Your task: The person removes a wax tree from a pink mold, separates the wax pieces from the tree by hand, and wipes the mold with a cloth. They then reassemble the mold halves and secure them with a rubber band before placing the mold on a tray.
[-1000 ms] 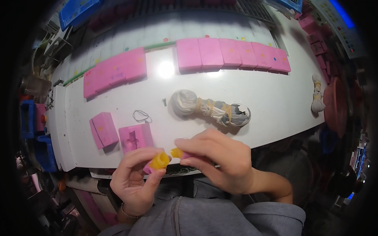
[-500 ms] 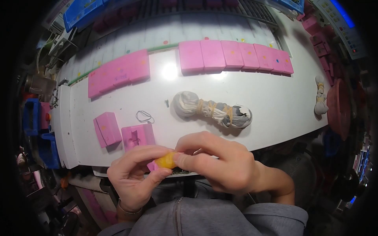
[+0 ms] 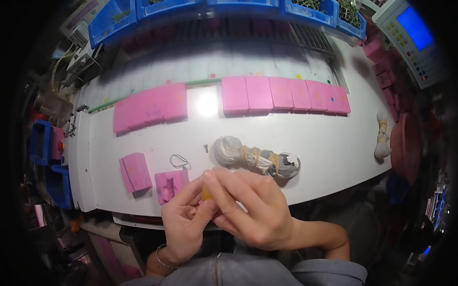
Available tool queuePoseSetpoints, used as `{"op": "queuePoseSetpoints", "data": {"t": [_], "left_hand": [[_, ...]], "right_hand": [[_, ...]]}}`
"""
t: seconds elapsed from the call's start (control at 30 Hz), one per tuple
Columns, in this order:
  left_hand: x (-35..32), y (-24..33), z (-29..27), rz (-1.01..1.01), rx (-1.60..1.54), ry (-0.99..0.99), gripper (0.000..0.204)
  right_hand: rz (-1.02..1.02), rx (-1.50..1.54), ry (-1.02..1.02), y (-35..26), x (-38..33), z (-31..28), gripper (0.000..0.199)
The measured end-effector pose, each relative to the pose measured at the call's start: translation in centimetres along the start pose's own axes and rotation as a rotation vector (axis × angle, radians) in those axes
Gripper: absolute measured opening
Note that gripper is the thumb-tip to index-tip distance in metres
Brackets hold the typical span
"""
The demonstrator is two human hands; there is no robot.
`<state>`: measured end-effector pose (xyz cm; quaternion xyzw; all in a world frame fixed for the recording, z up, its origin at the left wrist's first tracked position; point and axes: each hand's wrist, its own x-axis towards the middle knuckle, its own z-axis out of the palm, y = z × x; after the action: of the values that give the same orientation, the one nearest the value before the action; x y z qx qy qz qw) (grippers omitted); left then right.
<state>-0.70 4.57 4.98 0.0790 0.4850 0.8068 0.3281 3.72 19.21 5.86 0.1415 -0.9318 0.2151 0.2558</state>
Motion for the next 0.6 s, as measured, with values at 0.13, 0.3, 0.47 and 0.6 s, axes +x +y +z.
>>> {"op": "queuePoseSetpoints", "data": {"t": [0.13, 0.3, 0.47, 0.6], "left_hand": [[-1.1, 1.3, -0.5, 0.243, 0.427, -0.014, 0.046], [-2.3, 1.8, -2.3, 0.414, 0.695, 0.136, 0.028], [-1.8, 1.4, -4.4, 0.636, 1.012, 0.385, 0.030], [-1.0, -0.8, -5.1, 0.459, 0.994, 0.422, 0.043]], "right_hand": [[0.051, -0.021, 0.084, 2.4, 1.0, 1.3, 0.050], [0.129, -0.131, -0.166, 4.4, 0.6, 3.7, 0.049], [0.071, -0.168, -0.164, 4.0, 1.4, 1.9, 0.051], [0.136, -0.290, -0.243, 3.4, 0.9, 4.4, 0.047]]}}
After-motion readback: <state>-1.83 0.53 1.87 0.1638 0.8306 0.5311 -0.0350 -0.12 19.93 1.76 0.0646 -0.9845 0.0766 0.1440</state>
